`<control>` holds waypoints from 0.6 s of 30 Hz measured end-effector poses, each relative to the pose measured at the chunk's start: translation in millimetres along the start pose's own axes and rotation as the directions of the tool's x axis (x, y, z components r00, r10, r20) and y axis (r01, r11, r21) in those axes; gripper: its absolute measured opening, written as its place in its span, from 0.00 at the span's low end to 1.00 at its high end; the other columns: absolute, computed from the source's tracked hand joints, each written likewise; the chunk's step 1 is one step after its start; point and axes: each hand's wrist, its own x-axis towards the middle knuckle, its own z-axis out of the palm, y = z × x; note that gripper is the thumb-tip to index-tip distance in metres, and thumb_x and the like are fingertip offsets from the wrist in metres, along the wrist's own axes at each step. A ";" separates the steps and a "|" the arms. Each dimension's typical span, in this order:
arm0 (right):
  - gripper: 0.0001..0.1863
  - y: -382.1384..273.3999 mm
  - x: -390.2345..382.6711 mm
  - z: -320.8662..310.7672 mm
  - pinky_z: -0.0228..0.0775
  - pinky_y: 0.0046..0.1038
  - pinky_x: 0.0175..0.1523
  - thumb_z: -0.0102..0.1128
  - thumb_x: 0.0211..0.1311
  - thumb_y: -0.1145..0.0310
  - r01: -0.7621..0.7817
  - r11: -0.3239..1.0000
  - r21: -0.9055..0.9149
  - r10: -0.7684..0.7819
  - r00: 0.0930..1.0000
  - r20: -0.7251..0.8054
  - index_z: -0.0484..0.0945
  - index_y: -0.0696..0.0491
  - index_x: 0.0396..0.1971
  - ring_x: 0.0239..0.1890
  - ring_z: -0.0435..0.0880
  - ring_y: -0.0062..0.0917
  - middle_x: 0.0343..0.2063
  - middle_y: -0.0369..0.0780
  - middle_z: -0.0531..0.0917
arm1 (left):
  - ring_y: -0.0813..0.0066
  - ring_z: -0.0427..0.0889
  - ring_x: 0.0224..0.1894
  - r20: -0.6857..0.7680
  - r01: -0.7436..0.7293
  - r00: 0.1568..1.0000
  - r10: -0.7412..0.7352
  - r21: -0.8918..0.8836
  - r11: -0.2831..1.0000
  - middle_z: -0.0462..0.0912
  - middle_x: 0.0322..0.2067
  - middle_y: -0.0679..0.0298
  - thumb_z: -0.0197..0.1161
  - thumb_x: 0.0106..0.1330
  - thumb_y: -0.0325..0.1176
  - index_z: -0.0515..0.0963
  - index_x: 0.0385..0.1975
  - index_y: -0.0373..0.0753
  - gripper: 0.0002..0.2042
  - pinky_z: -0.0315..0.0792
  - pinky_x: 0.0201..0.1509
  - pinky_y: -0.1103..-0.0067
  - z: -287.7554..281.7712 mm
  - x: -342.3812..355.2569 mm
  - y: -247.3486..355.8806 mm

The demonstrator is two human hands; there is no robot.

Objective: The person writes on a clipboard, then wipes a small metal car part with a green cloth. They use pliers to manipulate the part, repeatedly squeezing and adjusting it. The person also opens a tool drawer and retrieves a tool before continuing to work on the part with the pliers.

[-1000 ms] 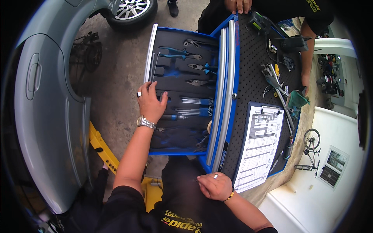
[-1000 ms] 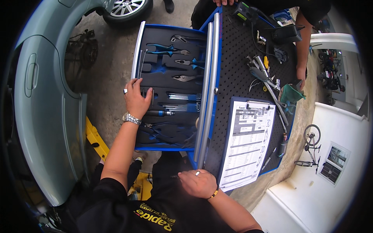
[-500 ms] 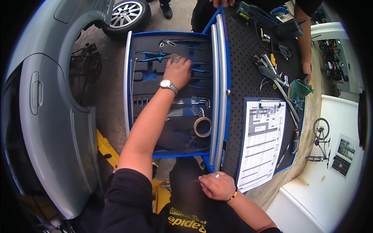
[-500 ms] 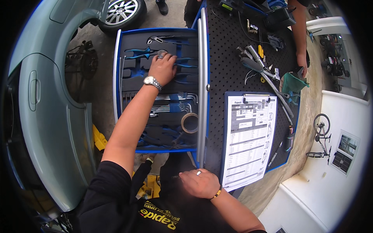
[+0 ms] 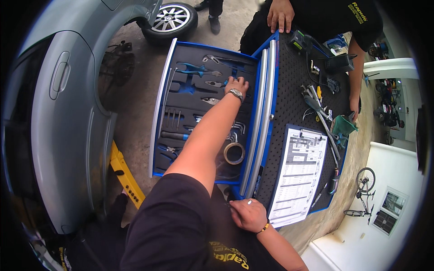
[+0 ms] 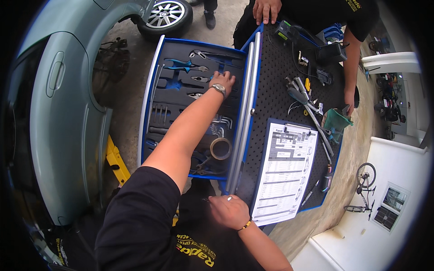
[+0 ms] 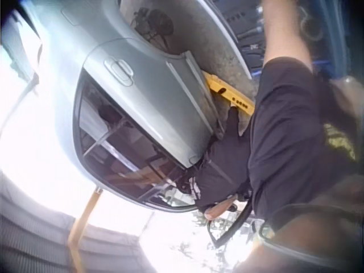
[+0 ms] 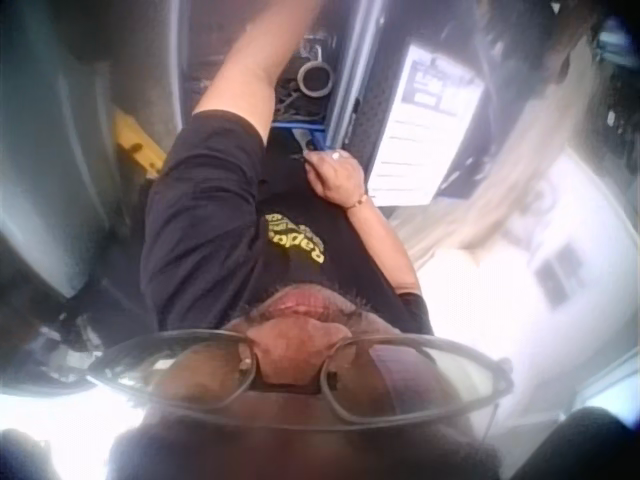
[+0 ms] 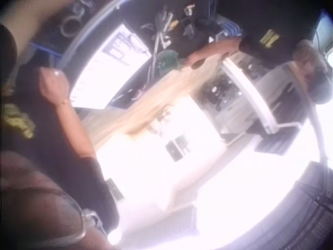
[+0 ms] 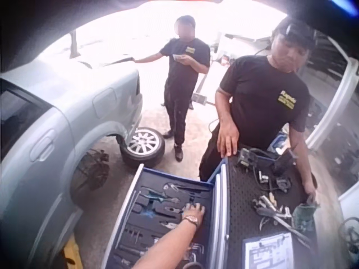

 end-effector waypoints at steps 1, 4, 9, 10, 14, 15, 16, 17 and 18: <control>0.14 -0.3 -1.5 0.4 0.74 0.25 0.33 0.66 0.46 0.73 -0.007 1.000 0.008 0.006 1.000 0.011 0.78 0.54 0.37 0.26 0.83 0.25 0.26 0.36 0.83 | 0.59 0.78 0.52 0.000 -0.038 0.999 0.038 -0.090 0.995 0.69 0.55 0.58 0.44 0.68 0.30 0.65 0.63 0.55 0.23 0.56 0.62 0.63 -5.4 0.1 -11.5; 0.14 -1.7 -3.9 0.6 0.74 0.25 0.33 0.65 0.46 0.74 -0.011 0.999 0.043 0.011 1.000 -0.003 0.78 0.54 0.36 0.26 0.83 0.26 0.26 0.37 0.83 | 0.59 0.78 0.52 0.029 -0.144 0.989 0.144 -0.003 0.990 0.70 0.54 0.60 0.46 0.68 0.32 0.70 0.59 0.56 0.20 0.61 0.57 0.62 -22.8 -3.7 -16.3; 0.13 2.8 -2.8 2.3 0.72 0.27 0.31 0.65 0.46 0.77 0.020 0.997 0.081 -0.016 0.999 -0.045 0.78 0.54 0.35 0.25 0.83 0.28 0.24 0.38 0.83 | 0.59 0.78 0.53 0.071 0.093 0.993 -0.094 0.010 0.996 0.71 0.54 0.55 0.51 0.67 0.33 0.79 0.45 0.46 0.11 0.69 0.54 0.62 -65.8 -16.8 -5.4; 0.13 2.1 -2.3 3.2 0.72 0.27 0.30 0.64 0.45 0.77 0.022 0.997 0.077 -0.018 0.998 -0.056 0.78 0.54 0.35 0.24 0.83 0.28 0.24 0.38 0.83 | 0.56 0.79 0.52 0.005 0.169 0.985 -0.170 -0.128 0.977 0.71 0.53 0.50 0.56 0.63 0.34 0.76 0.46 0.38 0.13 0.73 0.52 0.63 -77.2 -32.8 -11.2; 0.14 -0.4 -2.4 5.5 0.71 0.27 0.30 0.64 0.46 0.76 0.031 0.996 0.087 -0.026 0.998 -0.060 0.78 0.54 0.36 0.24 0.82 0.27 0.24 0.37 0.82 | 0.42 0.77 0.48 0.038 0.444 0.862 -0.506 -0.539 0.715 0.70 0.49 0.39 0.60 0.52 0.34 0.71 0.45 0.26 0.22 0.72 0.55 0.63 -111.8 -150.6 -91.4; 0.14 -1.0 -0.4 4.1 0.71 0.27 0.30 0.64 0.46 0.76 0.044 0.996 0.077 -0.039 0.997 -0.061 0.77 0.55 0.36 0.24 0.81 0.27 0.24 0.37 0.82 | 0.41 0.76 0.49 -0.048 0.519 0.760 -0.648 -0.557 0.649 0.71 0.49 0.39 0.59 0.51 0.34 0.71 0.45 0.26 0.22 0.71 0.56 0.63 -77.7 -179.1 -121.6; 0.13 -2.5 -0.7 3.0 0.71 0.28 0.30 0.64 0.48 0.73 0.030 0.997 0.071 -0.027 0.999 -0.044 0.77 0.54 0.37 0.24 0.81 0.27 0.24 0.37 0.81 | 0.42 0.76 0.50 -0.007 0.614 0.656 -0.755 -0.577 0.539 0.74 0.48 0.39 0.59 0.51 0.35 0.71 0.45 0.26 0.23 0.70 0.57 0.63 -69.7 -216.8 -137.7; 0.13 -3.0 0.0 1.7 0.72 0.28 0.31 0.64 0.49 0.72 0.027 0.998 0.061 -0.026 0.999 -0.027 0.78 0.53 0.37 0.24 0.81 0.28 0.24 0.37 0.81 | 0.43 0.77 0.51 0.104 0.740 0.537 -0.837 -0.535 0.408 0.75 0.50 0.42 0.60 0.50 0.35 0.70 0.48 0.28 0.25 0.71 0.57 0.62 -55.0 -251.4 -148.7; 0.12 -5.3 -0.9 0.6 0.72 0.29 0.31 0.63 0.50 0.71 0.014 0.999 0.050 -0.013 1.000 -0.011 0.78 0.53 0.37 0.24 0.81 0.28 0.24 0.37 0.81 | 0.43 0.77 0.51 0.157 0.791 0.475 -0.866 -0.506 0.343 0.77 0.47 0.40 0.60 0.50 0.36 0.70 0.48 0.28 0.25 0.70 0.57 0.63 -36.6 -282.4 -150.1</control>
